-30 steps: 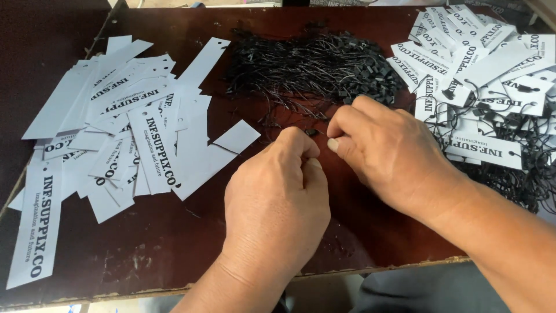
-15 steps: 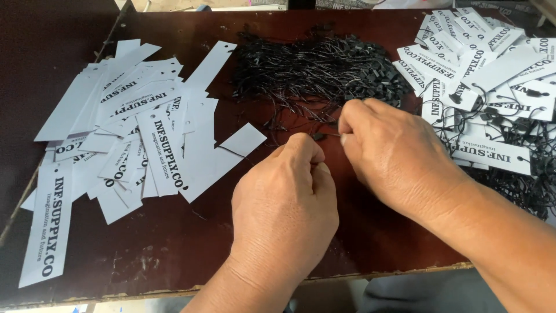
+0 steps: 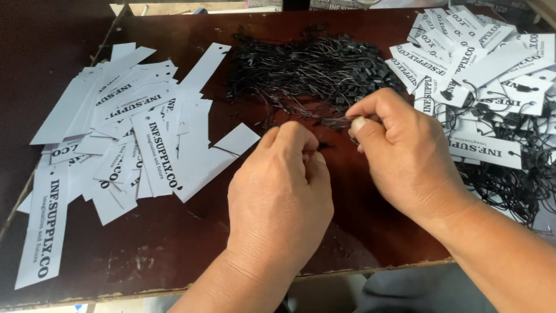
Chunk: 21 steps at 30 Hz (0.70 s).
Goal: Manually attaching plastic loop fasteners to paper clothing tags by threading them through pre-punched holes.
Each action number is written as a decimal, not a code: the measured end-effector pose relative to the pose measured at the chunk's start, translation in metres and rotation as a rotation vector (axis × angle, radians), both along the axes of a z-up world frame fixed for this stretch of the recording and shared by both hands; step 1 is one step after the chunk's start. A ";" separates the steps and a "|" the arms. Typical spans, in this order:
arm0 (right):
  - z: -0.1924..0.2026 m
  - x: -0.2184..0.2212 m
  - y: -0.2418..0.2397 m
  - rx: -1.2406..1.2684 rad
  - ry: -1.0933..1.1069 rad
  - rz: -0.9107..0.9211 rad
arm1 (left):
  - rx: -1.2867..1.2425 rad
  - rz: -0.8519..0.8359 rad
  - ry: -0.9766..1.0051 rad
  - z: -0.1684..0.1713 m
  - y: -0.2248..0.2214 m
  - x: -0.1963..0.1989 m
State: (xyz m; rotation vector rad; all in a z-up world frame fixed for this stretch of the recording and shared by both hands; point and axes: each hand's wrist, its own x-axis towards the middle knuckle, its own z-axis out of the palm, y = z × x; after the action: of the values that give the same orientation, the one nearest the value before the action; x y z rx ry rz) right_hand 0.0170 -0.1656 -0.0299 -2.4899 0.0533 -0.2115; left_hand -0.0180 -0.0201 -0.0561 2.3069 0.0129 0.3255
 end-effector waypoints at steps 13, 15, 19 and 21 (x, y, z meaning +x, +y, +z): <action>-0.003 0.003 -0.007 0.146 -0.066 0.022 | 0.169 -0.188 -0.085 0.003 -0.009 0.044; -0.003 0.003 -0.008 0.158 -0.085 0.067 | 0.221 -0.215 -0.050 0.001 -0.011 0.048; -0.009 0.006 -0.015 0.136 -0.251 0.229 | 0.182 -0.205 -0.156 0.000 -0.016 0.055; -0.004 0.004 -0.011 0.237 -0.084 0.100 | 0.192 -0.213 -0.144 0.004 -0.017 0.058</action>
State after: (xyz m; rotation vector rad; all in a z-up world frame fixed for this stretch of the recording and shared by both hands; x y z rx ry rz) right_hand 0.0212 -0.1763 -0.0341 -2.2384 -0.0769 -0.2525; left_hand 0.0401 -0.0369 -0.0519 2.4407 -0.3474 0.3967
